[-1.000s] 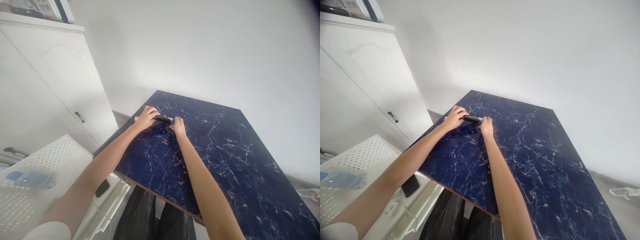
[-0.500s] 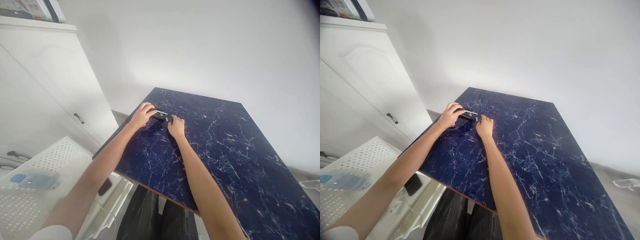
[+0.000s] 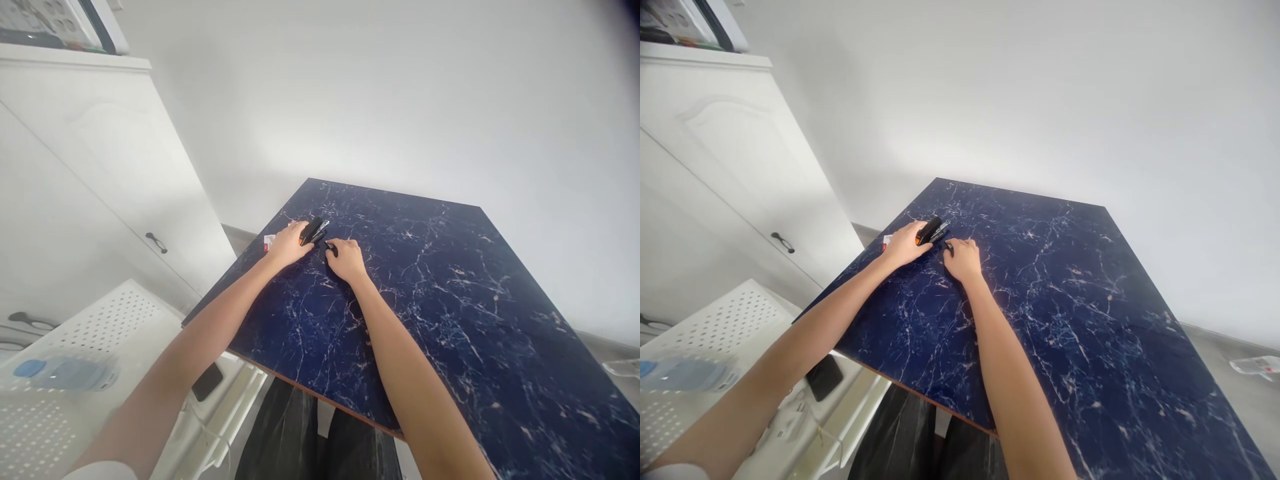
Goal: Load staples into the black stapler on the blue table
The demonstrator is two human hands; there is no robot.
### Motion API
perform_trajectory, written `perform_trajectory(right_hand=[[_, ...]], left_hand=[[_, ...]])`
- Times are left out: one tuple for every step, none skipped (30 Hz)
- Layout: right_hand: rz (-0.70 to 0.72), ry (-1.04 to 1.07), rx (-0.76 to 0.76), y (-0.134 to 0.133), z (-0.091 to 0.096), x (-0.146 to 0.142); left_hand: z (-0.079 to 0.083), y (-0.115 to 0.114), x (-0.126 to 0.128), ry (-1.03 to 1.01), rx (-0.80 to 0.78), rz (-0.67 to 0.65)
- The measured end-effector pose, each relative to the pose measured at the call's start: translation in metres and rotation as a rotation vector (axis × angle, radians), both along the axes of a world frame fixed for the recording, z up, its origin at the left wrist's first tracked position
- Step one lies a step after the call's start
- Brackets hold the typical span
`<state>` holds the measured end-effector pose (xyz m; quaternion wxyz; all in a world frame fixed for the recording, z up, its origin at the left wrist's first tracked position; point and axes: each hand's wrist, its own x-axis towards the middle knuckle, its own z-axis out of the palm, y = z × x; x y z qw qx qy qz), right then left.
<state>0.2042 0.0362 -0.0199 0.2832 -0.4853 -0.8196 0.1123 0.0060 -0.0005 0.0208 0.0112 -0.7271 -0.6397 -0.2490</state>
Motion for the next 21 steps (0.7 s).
perform_trajectory(right_hand=[[0.005, 0.021, 0.004, 0.003, 0.000, 0.000], [-0.008, 0.047, 0.002, 0.007, 0.000, -0.001], [-0.036, 0.073, -0.008, 0.011, 0.000, -0.001], [-0.071, 0.092, -0.025, 0.016, 0.000, -0.002], [-0.110, 0.100, -0.044, 0.020, 0.000, -0.004], [-0.145, 0.095, -0.058, 0.024, 0.000, -0.006], [-0.167, 0.078, -0.062, 0.028, 0.000, -0.008], [-0.173, 0.053, -0.051, 0.032, -0.001, -0.010], [-0.166, 0.028, -0.031, 0.035, -0.001, -0.012], [-0.144, 0.005, -0.008, 0.038, -0.001, -0.014], [-0.113, -0.012, 0.011, 0.041, -0.001, -0.015], [-0.082, -0.020, 0.021, 0.044, -0.001, -0.016], [-0.060, -0.017, 0.019, 0.048, 0.000, -0.016], [-0.046, -0.010, 0.009, 0.051, 0.001, -0.016], [-0.033, 0.000, -0.006, 0.054, 0.002, -0.015], [-0.015, 0.010, -0.023, 0.057, 0.003, -0.014], [0.015, 0.027, -0.040, 0.059, 0.004, -0.013], [0.057, 0.048, -0.059, 0.060, 0.005, -0.012], [0.104, 0.074, -0.077, 0.060, 0.005, -0.011], [0.149, 0.102, -0.094, 0.060, 0.006, -0.010], [0.187, 0.126, -0.105, 0.058, 0.007, -0.009]], left_hand=[[0.001, 0.000, 0.000, -0.002, -0.012, -0.019], [0.004, 0.000, -0.002, -0.006, -0.014, -0.030], [0.009, -0.001, -0.006, -0.013, -0.008, -0.032], [0.016, -0.002, -0.012, -0.016, 0.003, -0.017], [0.023, -0.003, -0.019, -0.009, 0.020, 0.019], [0.031, -0.005, -0.028, 0.008, 0.038, 0.074], [0.039, -0.007, -0.037, 0.037, 0.054, 0.152], [0.046, -0.010, -0.047, 0.073, 0.063, 0.247], [0.051, -0.012, -0.056, 0.102, 0.042, 0.341], [0.054, -0.013, -0.063, 0.123, -0.029, 0.417], [0.055, -0.014, -0.068, 0.136, -0.135, 0.461], [0.054, -0.014, -0.072, 0.140, -0.252, 0.477], [0.051, -0.013, -0.073, 0.139, -0.363, 0.467], [0.047, -0.012, -0.073, 0.135, -0.447, 0.437], [0.043, -0.010, -0.071, 0.132, -0.491, 0.394], [0.038, -0.008, -0.068, 0.132, -0.500, 0.344], [0.034, -0.005, -0.064, 0.134, -0.487, 0.295], [0.030, -0.002, -0.061, 0.135, -0.463, 0.252], [0.027, 0.000, -0.057, 0.134, -0.439, 0.215], [0.024, 0.002, -0.054, 0.135, -0.418, 0.188], [0.023, 0.004, -0.052, 0.137, -0.401, 0.172]])
